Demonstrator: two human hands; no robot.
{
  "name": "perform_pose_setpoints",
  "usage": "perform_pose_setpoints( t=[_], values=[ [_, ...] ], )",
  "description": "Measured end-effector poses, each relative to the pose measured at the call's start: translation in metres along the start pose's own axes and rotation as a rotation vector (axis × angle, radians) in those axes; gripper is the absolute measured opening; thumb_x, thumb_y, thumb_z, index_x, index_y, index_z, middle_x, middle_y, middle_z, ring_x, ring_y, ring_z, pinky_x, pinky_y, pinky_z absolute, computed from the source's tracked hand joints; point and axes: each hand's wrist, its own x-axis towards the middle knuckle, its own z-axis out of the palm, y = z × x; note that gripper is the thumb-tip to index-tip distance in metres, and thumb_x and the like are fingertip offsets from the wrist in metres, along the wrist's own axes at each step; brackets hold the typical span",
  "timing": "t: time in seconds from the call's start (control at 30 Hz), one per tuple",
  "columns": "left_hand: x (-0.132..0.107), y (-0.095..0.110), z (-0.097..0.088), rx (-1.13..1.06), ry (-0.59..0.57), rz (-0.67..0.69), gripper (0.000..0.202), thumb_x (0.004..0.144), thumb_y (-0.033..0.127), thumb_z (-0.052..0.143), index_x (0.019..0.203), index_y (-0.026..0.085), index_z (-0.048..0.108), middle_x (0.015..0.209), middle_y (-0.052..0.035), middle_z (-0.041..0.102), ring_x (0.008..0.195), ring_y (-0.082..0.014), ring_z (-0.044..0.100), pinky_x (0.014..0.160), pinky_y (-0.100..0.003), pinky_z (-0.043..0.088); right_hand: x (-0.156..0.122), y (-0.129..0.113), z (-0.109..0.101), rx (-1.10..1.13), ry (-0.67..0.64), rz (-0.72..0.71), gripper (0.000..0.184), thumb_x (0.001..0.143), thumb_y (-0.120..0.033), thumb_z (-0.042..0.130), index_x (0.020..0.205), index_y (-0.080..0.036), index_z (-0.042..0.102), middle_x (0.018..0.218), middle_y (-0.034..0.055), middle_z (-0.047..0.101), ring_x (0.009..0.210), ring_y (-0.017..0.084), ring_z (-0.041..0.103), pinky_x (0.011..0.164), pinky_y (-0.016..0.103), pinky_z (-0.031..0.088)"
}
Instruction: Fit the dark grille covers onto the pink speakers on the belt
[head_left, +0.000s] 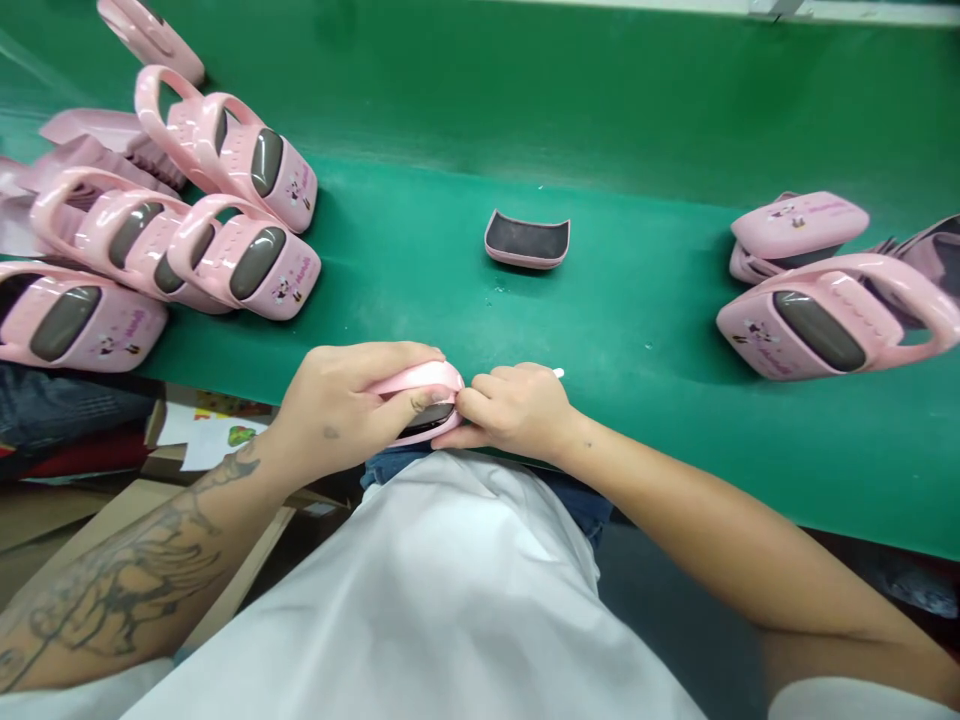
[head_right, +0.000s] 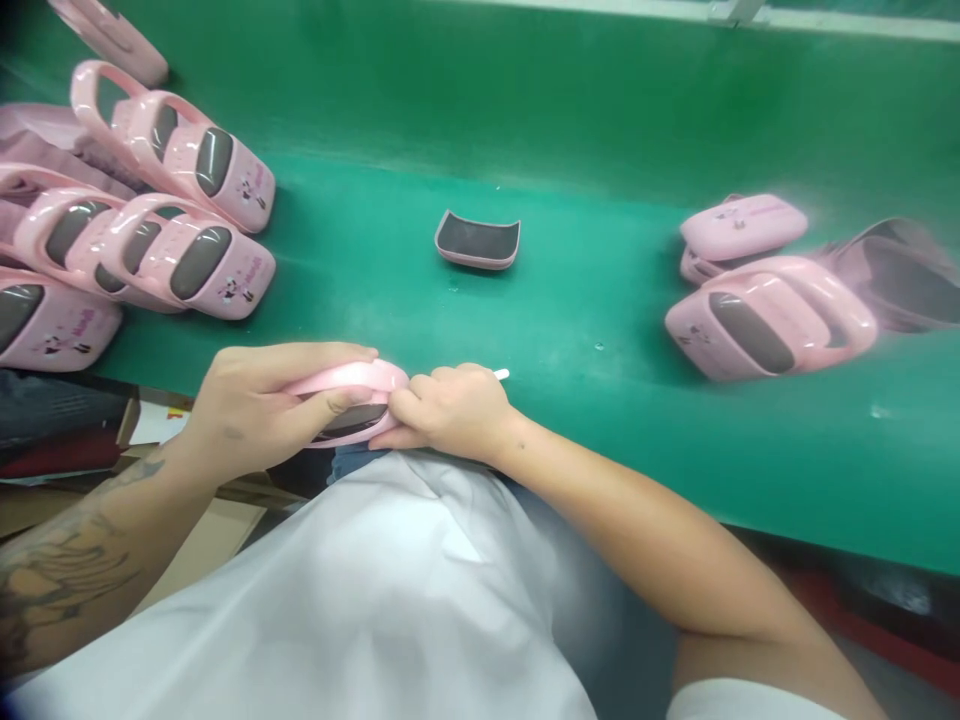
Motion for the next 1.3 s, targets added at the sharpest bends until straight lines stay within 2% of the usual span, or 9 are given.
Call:
perform_pose_setpoints(
  t=[0.17, 0.37, 0.5, 0.67, 0.77, 0.93, 1.07, 1.17, 1.3],
  values=[
    [0.006, 0.014, -0.013, 0.027, -0.139, -0.230, 0.030, 0.091, 0.045, 0.076, 0.114, 0.028, 0.084, 0.116, -0.0003, 0.086, 0.106, -0.0271, 0.079, 0.093, -0.031, 0.057, -0.016, 0.008, -0.023, 0.002, -0.044, 0.163, 0.065, 0.097, -0.085, 0.053, 0.096, -0.024, 0.074, 0.085, 0.0030, 0.076, 0.074, 0.019, 0.066, 0.058, 0.032, 0.024],
    [0.048, -0.001, -0.026, -0.192, -0.167, -0.477, 0.025, 0.091, 0.046, 0.074, 0.090, 0.023, 0.084, 0.095, -0.0005, 0.084, 0.087, -0.0202, 0.075, 0.071, -0.025, 0.054, -0.043, 0.063, -0.038, -0.179, 0.032, 0.563, 0.034, 0.110, -0.026, 0.046, 0.126, -0.017, 0.074, 0.103, 0.0134, 0.075, 0.089, 0.028, 0.071, 0.067, 0.035, 0.046],
    [0.087, -0.024, -0.019, -0.541, -0.377, -0.651, 0.024, 0.082, 0.042, 0.081, 0.083, 0.018, 0.083, 0.074, -0.0037, 0.078, 0.058, -0.0150, 0.064, 0.047, -0.022, 0.042, -0.043, 0.073, -0.038, -0.262, 0.101, 0.500, 0.042, 0.108, -0.028, 0.050, 0.142, -0.009, 0.065, 0.119, 0.0238, 0.073, 0.109, 0.039, 0.070, 0.090, 0.053, 0.056],
    [0.125, -0.029, 0.005, -0.763, -0.575, -0.666, 0.021, 0.073, 0.034, 0.083, 0.081, 0.014, 0.083, 0.076, -0.0079, 0.079, 0.051, -0.0164, 0.064, 0.042, -0.024, 0.040, -0.019, 0.031, -0.033, 0.119, 0.236, 0.133, 0.101, 0.093, -0.053, 0.080, 0.172, -0.024, 0.027, 0.170, 0.0255, 0.040, 0.155, 0.044, 0.045, 0.118, 0.067, 0.050],
    [0.139, -0.025, 0.009, -0.863, -0.606, -0.657, 0.028, 0.071, 0.037, 0.087, 0.086, 0.013, 0.082, 0.073, -0.0085, 0.078, 0.047, -0.0178, 0.063, 0.040, -0.025, 0.039, -0.001, 0.020, -0.028, 0.235, 0.271, 0.081, 0.111, 0.087, -0.043, 0.085, 0.174, -0.028, 0.018, 0.169, 0.0231, 0.040, 0.158, 0.043, 0.042, 0.120, 0.069, 0.048],
    [0.128, -0.011, 0.004, -1.096, -0.466, -0.470, 0.065, 0.085, 0.071, 0.073, 0.119, 0.016, 0.081, 0.118, -0.0145, 0.083, 0.101, -0.0309, 0.080, 0.076, -0.033, 0.062, 0.016, 0.032, -0.028, 0.221, 0.635, 0.202, 0.093, 0.082, -0.041, 0.087, 0.162, -0.026, 0.042, 0.150, 0.0197, 0.056, 0.147, 0.045, 0.051, 0.120, 0.074, 0.045],
    [0.101, 0.006, 0.028, -1.304, -0.136, -0.163, 0.116, 0.066, 0.051, 0.101, 0.165, 0.027, 0.046, 0.166, -0.0156, 0.057, 0.146, -0.0421, 0.061, 0.111, -0.048, 0.058, 0.036, 0.032, -0.016, 0.324, 0.854, 0.464, 0.087, 0.089, -0.053, 0.079, 0.161, -0.024, 0.040, 0.152, 0.0214, 0.054, 0.142, 0.042, 0.057, 0.117, 0.069, 0.050],
    [0.091, 0.009, 0.048, -1.169, 0.057, -0.308, 0.142, 0.056, 0.035, 0.107, 0.172, 0.031, 0.026, 0.165, -0.0169, 0.056, 0.137, -0.0401, 0.068, 0.105, -0.048, 0.063, 0.040, 0.032, -0.008, 0.359, 0.758, 0.545, 0.094, 0.095, -0.052, 0.072, 0.169, -0.022, 0.024, 0.159, 0.0235, 0.049, 0.147, 0.039, 0.055, 0.117, 0.062, 0.053],
    [0.094, -0.009, 0.048, -1.128, 0.163, -0.408, 0.115, 0.054, 0.033, 0.107, 0.153, 0.024, 0.049, 0.138, -0.0149, 0.072, 0.110, -0.0331, 0.077, 0.081, -0.036, 0.067, -0.002, 0.038, -0.018, 0.151, 0.454, 0.495, 0.092, 0.098, -0.052, 0.072, 0.171, -0.021, 0.025, 0.166, 0.0221, 0.046, 0.152, 0.038, 0.050, 0.117, 0.059, 0.053]
  ],
)
